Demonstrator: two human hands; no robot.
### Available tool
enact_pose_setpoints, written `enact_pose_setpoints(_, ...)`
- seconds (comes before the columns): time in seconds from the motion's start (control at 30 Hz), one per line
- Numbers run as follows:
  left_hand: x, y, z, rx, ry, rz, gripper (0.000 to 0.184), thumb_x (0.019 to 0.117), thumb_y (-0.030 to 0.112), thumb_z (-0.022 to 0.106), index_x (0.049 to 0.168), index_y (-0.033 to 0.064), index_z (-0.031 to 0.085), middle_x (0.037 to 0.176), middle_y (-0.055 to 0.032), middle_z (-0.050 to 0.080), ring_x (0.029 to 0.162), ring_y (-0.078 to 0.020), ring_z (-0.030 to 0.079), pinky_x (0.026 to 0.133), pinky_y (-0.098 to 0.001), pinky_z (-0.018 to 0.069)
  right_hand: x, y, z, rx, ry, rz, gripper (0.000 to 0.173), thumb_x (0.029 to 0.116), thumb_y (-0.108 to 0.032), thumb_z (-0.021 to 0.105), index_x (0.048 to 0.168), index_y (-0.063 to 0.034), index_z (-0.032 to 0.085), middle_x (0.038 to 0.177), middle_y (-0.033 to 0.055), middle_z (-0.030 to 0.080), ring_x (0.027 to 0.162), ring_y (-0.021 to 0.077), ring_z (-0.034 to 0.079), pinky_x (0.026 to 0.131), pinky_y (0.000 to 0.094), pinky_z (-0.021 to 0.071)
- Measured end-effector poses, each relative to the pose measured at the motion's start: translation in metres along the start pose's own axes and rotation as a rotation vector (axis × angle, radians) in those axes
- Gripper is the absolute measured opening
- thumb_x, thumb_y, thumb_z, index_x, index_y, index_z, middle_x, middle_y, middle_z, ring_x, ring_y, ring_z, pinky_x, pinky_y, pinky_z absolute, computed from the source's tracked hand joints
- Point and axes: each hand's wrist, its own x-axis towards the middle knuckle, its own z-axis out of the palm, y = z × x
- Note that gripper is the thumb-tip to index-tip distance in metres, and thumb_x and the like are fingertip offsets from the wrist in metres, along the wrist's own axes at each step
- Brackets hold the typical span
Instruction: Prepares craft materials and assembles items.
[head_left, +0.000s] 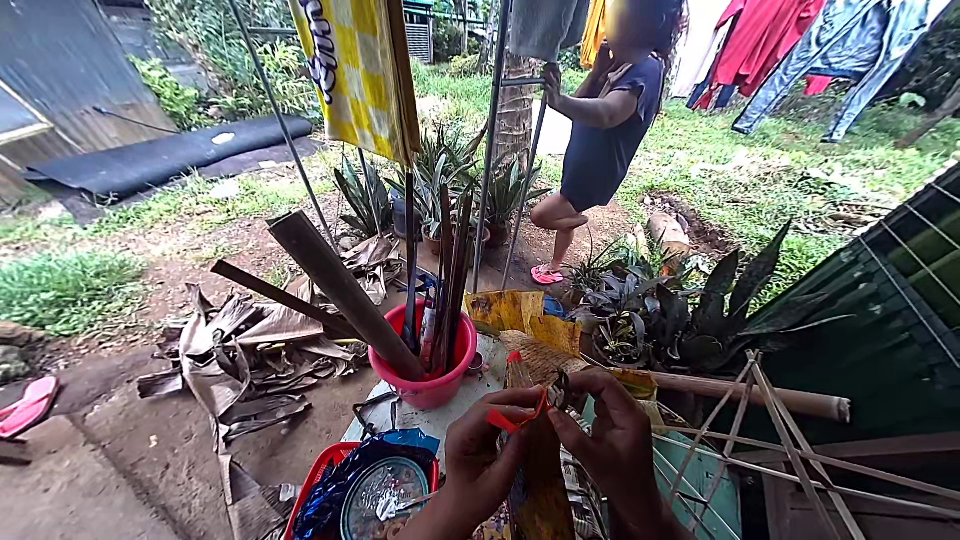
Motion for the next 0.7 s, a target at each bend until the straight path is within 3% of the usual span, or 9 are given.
enact_pose_setpoints(0.17,-0.001,0.001,0.0,0.12,-0.006,0.056,0.02,0.0969,0.005,0.066,0.116,0.0098,0.07,0.125,-0.0089,0.069,0.119,-0.0236,0.066,0.102,-0.039,0.057,-0.003,0.0,-0.007,0.057,-0.036,0.006,0.026,0.0936,-0.027,0.071,0.114,-0.0112,0.067,0.106,-0.0012,0.071,0.101,0.0068,0.067,0.09,0.025,0.0569)
enact_pose_setpoints(0.27,-0.002,0.0,0.001,0.208,0.006,0.103,0.019,0.0954,0.005,0.068,0.114,0.0099,0.07,0.126,-0.0079,0.069,0.12,-0.0235,0.066,0.102,-0.0391,0.0572,-0.005,0.001,-0.006,0.071,-0.028,-0.006,0.025,0.0925,-0.021,0.068,0.116,-0.0134,0.066,0.112,0.0005,0.071,0.106,0.0096,0.067,0.092,0.0274,0.0575)
enact_pose_setpoints(0.37,-0.004,-0.001,0.002,0.276,0.027,0.143,0.017,0.0941,0.005,0.069,0.11,0.0111,0.069,0.128,-0.0066,0.068,0.12,-0.0227,0.066,0.1,-0.0381,0.058,-0.006,-0.001,-0.003,0.064,-0.009,0.005,0.021,0.0922,-0.018,0.066,0.113,-0.0168,0.062,0.115,0.0017,0.07,0.109,0.0115,0.068,0.091,0.0276,0.0587)
enact_pose_setpoints(0.53,-0.006,-0.003,0.003,0.375,0.043,0.19,0.02,0.0927,0.005,0.071,0.112,0.0091,0.069,0.129,-0.0093,0.068,0.121,-0.0252,0.066,0.101,-0.0397,0.0585,-0.01,-0.001,0.0,0.019,-0.052,0.002,0.011,0.0968,-0.02,0.061,0.105,-0.0122,0.062,0.118,0.0062,0.068,0.112,0.0138,0.066,0.091,0.0281,0.0575)
enact_pose_setpoints(0.7,-0.009,-0.001,0.004,0.516,0.047,0.16,0.023,0.0916,0.014,0.076,0.115,0.0157,0.072,0.148,-0.0065,0.053,0.127,-0.0214,0.061,0.104,-0.0367,0.0572,-0.011,-0.002,0.002,-0.009,-0.088,-0.011,0.022,0.1017,-0.034,0.055,0.101,-0.014,0.063,0.12,0.004,0.065,0.118,0.0109,0.061,0.095,0.0258,0.0545)
